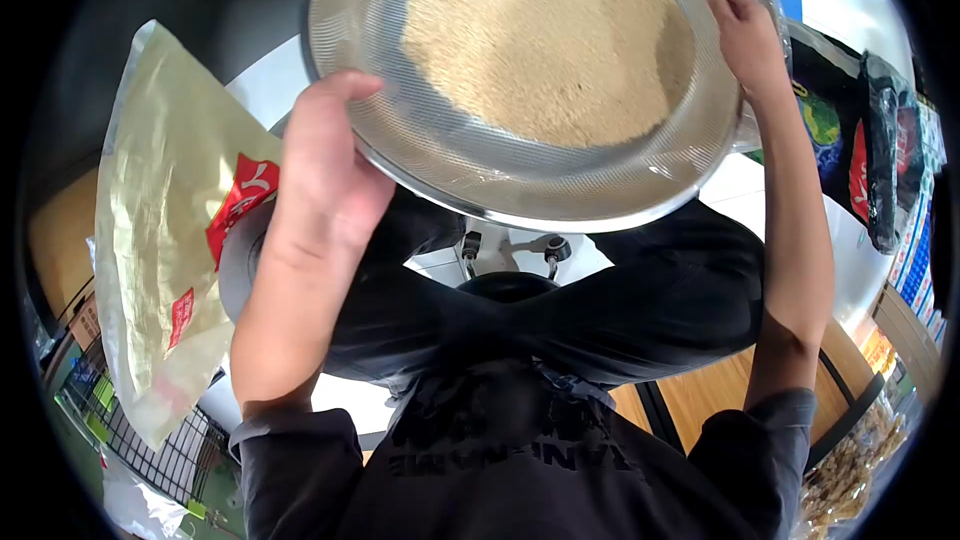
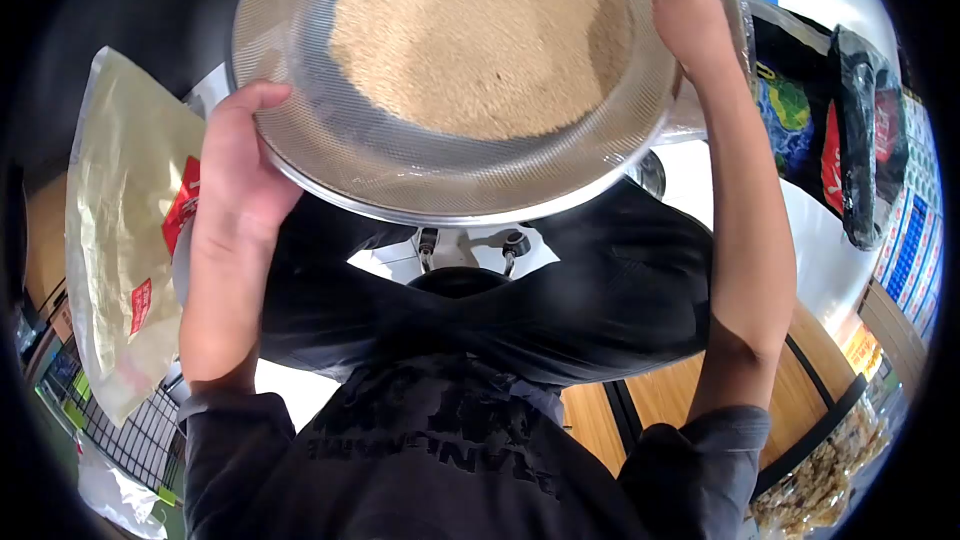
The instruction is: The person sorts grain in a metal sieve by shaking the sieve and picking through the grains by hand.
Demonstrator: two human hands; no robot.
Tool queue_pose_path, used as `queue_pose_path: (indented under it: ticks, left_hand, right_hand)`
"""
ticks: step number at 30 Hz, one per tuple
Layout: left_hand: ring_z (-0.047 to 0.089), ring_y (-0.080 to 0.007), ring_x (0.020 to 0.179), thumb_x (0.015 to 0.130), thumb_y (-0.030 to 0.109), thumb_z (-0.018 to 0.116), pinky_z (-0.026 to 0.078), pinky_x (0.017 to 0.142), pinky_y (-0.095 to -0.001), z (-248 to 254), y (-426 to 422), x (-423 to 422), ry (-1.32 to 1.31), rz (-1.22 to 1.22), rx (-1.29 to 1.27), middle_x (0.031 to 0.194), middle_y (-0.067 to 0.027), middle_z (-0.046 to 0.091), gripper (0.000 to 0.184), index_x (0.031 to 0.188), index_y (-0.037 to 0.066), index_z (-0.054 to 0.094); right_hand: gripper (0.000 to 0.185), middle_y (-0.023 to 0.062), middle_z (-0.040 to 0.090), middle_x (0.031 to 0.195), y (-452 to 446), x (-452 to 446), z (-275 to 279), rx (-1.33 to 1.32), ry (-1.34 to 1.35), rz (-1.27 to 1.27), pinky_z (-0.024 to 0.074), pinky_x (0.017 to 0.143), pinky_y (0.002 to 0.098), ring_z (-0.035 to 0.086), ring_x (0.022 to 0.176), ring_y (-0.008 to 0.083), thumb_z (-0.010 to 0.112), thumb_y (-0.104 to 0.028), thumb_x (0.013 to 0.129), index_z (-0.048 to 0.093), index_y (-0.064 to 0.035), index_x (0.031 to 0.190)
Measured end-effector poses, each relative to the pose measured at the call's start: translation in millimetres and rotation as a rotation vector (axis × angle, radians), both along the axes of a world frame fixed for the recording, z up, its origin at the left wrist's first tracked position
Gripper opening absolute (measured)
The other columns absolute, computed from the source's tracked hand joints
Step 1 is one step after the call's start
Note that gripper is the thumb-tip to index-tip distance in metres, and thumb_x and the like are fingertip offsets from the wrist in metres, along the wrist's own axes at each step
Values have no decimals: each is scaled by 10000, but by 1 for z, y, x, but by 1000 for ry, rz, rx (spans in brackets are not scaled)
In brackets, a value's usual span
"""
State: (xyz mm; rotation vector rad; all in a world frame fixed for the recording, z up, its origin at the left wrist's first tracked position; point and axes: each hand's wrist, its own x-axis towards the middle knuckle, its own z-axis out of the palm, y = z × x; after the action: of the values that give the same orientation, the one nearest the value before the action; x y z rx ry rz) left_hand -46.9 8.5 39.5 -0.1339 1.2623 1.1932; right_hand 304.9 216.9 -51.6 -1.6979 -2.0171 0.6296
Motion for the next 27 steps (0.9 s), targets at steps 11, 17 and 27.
queue_pose_path:
  ticks: [11, 17, 27]
  left_hand:
    - [619, -264, 1089, 959, 102, 540, 474, 1008, -412, -24, 6, 13, 129, 52, -76, 1176, -134, 651, 340, 1255, -64, 561]
    - [615, -270, 1116, 954, 86, 556, 469, 1029, -417, -24, 7, 17, 156, 48, -133, 1184, -138, 651, 338, 1259, -60, 561]
    - [603, -256, 1129, 975, 94, 556, 472, 1021, -405, -26, 4, 19, 216, 34, -137, 1193, -129, 646, 281, 1210, -59, 587]
  right_hand:
    - [387, 136, 746, 929, 0, -11, -13, -44, 92, -62, 521, 824, 327, 682, 843, 179, 615, -277, 1025, 677, 24, 1259]
    - [356, 153, 738, 903, 0, 3, -30, 257, -332, 97, 524, 811, 337, 681, 813, 223, 639, -269, 1006, 706, 3, 1226]
    - [172, 61, 666, 969, -67, -100, 43, -174, -81, 792, 546, 791, 355, 672, 869, 227, 787, -104, 862, 765, -74, 1029]
